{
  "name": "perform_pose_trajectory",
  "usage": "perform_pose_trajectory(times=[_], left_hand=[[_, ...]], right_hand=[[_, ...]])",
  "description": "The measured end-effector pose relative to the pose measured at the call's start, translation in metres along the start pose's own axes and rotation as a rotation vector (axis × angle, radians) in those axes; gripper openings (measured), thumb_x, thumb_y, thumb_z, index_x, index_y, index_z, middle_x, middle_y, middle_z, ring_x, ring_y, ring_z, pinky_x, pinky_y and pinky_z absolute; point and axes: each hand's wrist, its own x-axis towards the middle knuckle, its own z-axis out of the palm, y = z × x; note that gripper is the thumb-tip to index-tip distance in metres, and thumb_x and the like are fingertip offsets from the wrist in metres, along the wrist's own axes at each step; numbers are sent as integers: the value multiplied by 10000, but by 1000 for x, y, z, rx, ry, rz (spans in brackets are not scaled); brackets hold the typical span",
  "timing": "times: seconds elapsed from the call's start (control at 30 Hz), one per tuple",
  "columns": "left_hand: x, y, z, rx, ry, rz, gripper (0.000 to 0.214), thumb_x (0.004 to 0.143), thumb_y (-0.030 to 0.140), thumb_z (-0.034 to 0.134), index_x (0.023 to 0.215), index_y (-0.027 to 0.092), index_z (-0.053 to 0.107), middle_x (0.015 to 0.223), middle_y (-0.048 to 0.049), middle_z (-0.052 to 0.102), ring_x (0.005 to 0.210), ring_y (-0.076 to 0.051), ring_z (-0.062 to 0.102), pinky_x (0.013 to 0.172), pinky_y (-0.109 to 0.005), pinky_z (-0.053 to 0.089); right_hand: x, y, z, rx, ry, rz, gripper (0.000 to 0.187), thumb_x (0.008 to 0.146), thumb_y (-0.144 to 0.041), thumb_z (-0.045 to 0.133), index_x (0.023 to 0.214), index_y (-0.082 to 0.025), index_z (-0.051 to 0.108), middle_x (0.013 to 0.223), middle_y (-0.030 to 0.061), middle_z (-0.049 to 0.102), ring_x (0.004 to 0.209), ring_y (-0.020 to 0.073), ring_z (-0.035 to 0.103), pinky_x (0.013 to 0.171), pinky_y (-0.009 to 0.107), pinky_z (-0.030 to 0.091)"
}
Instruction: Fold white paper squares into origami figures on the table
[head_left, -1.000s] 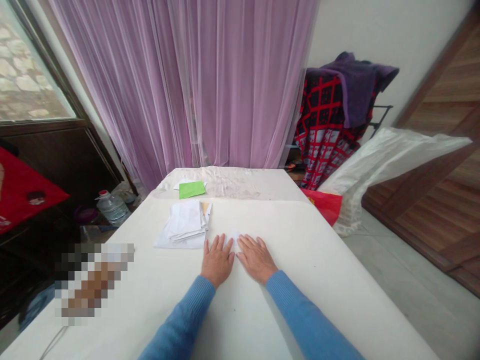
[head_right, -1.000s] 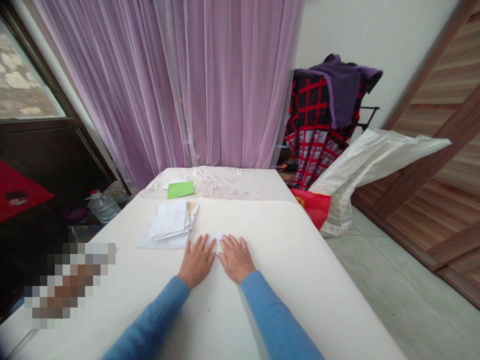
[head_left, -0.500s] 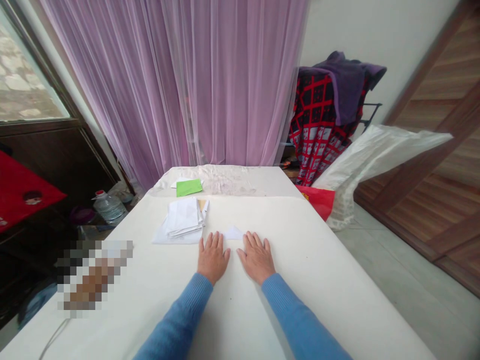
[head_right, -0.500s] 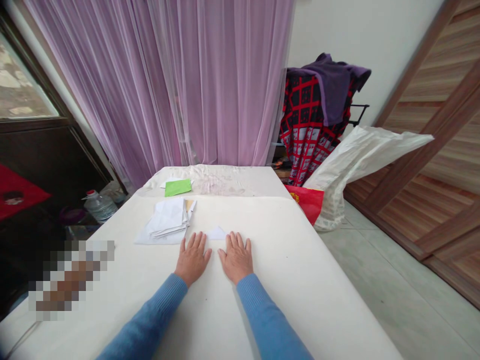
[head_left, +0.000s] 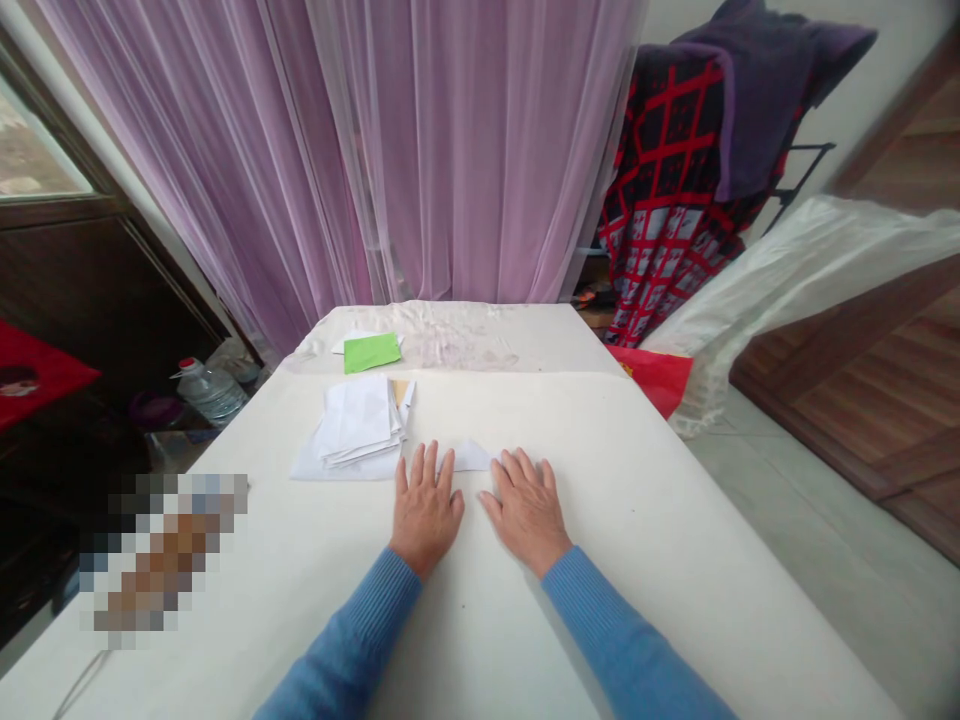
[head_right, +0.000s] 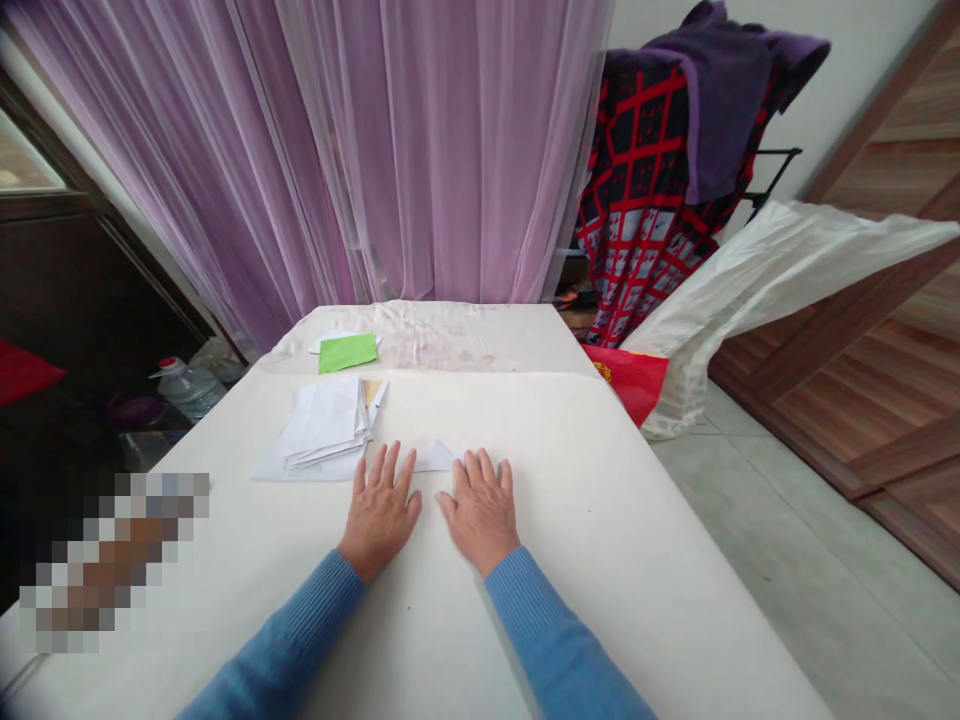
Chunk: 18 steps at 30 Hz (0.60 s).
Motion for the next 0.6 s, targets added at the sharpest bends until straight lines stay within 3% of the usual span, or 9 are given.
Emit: perform_pose_trajectory(times=[0.17,0.37,0.6], left_hand=[[4,0,2,-74,-105,124,466,932,320,423,1395,300,473,1500,-53,419,1396,-283,354,1140,-596,226],[3,-4,0,-126,-162,120,468,947,300,392,1412,292,445,1510,-24,396,1402,-268,345,1149,-602,205],[-1,-15,1,-91,-173,118,472,969,338,326,1426,269,422,1503,-4,402,1402,-255,348,1144,-577,245]], right_hand=[[0,1,3,7,-5,-40,516,958,-457,397,1368,-160,496,1495,127,405,1405,303,267,1131,553,138],[-4,1,8,36,-52,-141,473,965,-459,377,1401,-296,460,1515,48,388,1417,290,258,1130,551,135],[-4,6,4,44,-98,-64,523,957,-468,380,1410,-219,461,1504,66,402,1407,302,272,1141,531,128]])
